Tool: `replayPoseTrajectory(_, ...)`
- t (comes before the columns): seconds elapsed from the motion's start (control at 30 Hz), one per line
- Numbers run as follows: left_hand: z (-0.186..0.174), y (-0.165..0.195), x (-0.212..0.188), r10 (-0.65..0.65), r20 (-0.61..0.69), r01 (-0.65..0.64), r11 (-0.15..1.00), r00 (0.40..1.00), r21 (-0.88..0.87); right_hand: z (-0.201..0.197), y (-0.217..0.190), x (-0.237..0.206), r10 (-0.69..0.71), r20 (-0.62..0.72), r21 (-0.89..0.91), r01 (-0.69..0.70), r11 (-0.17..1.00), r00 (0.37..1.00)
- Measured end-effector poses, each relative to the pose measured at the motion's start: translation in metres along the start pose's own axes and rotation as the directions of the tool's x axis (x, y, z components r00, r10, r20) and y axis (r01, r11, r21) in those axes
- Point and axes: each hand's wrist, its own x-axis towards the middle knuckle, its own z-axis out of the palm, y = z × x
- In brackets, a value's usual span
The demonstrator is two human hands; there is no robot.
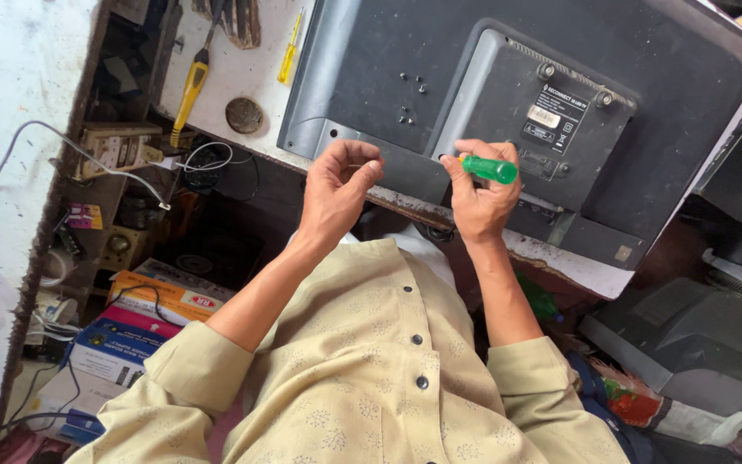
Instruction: The person removes multiple screws from the back cover of a flat-screen TV using a screwdriver, then detaches the cover to expose the internal circuit board. They reconnect a cable inside the TV and reattach the back cover, securing it with the screws.
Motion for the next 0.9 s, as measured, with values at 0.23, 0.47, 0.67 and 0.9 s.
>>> replayPoseTrajectory(0.23,-0.001,0.001,0.007,-0.001,0.025,0.0,1.0,1.0,0.01,0.003,0.008,-0.004,-0.111,0.011,0.18,0.108,0.978,0.994)
replayPoseTrajectory(0.47,-0.005,0.005,0.013,-0.018,0.06,0.014,0.998,0.998,0.064,0.001,0.008,-0.003,-0.071,-0.014,0.23,0.072,0.971,0.997)
replayPoseTrajectory(0.67,0.007,0.001,0.027,-0.039,0.171,0.02,0.993,0.984,0.113,-0.022,-0.016,-0.004,-0.08,-0.084,0.272,0.1,0.957,0.993)
replayPoseTrajectory(0.9,0.063,0.006,0.043,-0.182,0.413,0.192,0.981,0.892,0.019,-0.028,-0.051,-0.006,0.018,-0.165,0.407,0.052,0.912,0.986)
